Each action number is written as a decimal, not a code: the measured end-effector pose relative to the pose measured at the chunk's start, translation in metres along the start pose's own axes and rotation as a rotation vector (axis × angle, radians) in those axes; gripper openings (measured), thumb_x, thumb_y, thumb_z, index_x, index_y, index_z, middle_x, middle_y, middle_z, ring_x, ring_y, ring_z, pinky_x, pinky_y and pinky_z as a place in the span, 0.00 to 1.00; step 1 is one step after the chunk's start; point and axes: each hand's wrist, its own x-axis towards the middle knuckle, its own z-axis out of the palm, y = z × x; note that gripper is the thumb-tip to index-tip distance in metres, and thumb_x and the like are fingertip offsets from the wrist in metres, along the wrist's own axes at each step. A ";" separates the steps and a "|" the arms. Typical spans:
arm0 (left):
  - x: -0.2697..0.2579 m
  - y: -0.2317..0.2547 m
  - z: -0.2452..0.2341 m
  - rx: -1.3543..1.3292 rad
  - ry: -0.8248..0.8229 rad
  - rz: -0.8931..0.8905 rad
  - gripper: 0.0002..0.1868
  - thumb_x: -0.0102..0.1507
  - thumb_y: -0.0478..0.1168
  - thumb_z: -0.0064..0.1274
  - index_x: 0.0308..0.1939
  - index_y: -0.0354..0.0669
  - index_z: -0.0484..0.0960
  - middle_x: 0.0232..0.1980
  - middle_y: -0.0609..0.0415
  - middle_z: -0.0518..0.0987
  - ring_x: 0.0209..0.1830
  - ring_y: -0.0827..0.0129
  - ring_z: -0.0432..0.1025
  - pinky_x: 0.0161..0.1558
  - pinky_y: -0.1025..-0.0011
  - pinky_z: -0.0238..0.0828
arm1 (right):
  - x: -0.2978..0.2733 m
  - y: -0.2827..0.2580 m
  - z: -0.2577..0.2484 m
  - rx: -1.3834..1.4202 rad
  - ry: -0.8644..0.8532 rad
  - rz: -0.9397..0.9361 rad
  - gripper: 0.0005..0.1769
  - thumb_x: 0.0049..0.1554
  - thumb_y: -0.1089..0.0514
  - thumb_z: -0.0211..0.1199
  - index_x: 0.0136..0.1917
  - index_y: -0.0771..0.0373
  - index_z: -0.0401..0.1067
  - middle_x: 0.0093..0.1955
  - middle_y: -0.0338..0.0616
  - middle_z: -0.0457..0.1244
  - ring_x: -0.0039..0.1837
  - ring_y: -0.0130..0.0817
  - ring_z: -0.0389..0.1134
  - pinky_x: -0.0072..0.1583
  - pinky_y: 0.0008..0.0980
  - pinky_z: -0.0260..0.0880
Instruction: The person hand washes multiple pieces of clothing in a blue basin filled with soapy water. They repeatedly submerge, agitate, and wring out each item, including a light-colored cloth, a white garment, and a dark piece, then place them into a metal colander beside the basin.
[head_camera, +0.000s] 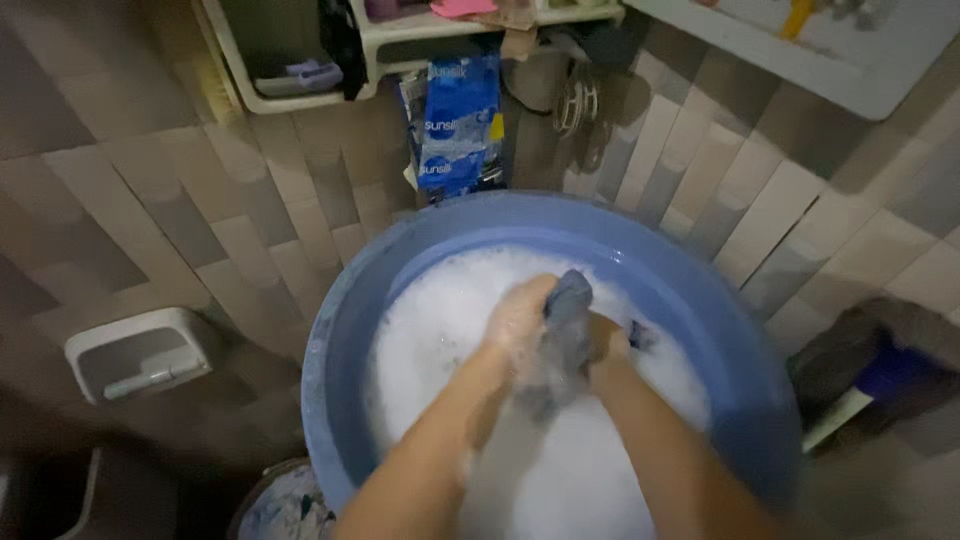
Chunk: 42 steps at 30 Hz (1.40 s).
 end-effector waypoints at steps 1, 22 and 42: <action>-0.004 0.003 -0.012 0.241 -0.032 0.273 0.15 0.64 0.46 0.47 0.35 0.38 0.82 0.35 0.54 0.73 0.36 0.65 0.66 0.39 0.66 0.65 | -0.007 0.009 0.009 0.164 -0.131 0.080 0.17 0.60 0.47 0.55 0.46 0.63 0.74 0.39 0.53 0.68 0.43 0.50 0.71 0.46 0.48 0.71; 0.000 -0.012 -0.016 -0.523 0.244 -0.272 0.15 0.65 0.49 0.46 0.37 0.42 0.80 0.36 0.47 0.79 0.37 0.57 0.71 0.41 0.60 0.72 | -0.062 -0.092 0.031 0.189 0.466 -0.296 0.25 0.65 0.45 0.52 0.40 0.66 0.75 0.34 0.54 0.67 0.38 0.52 0.71 0.43 0.50 0.70; -0.045 0.040 0.004 -0.577 0.017 -0.477 0.25 0.66 0.61 0.39 0.45 0.49 0.82 0.42 0.50 0.82 0.38 0.58 0.74 0.44 0.62 0.72 | -0.057 -0.074 0.046 0.123 0.485 -0.517 0.28 0.67 0.43 0.51 0.35 0.65 0.71 0.30 0.54 0.64 0.33 0.51 0.66 0.40 0.49 0.63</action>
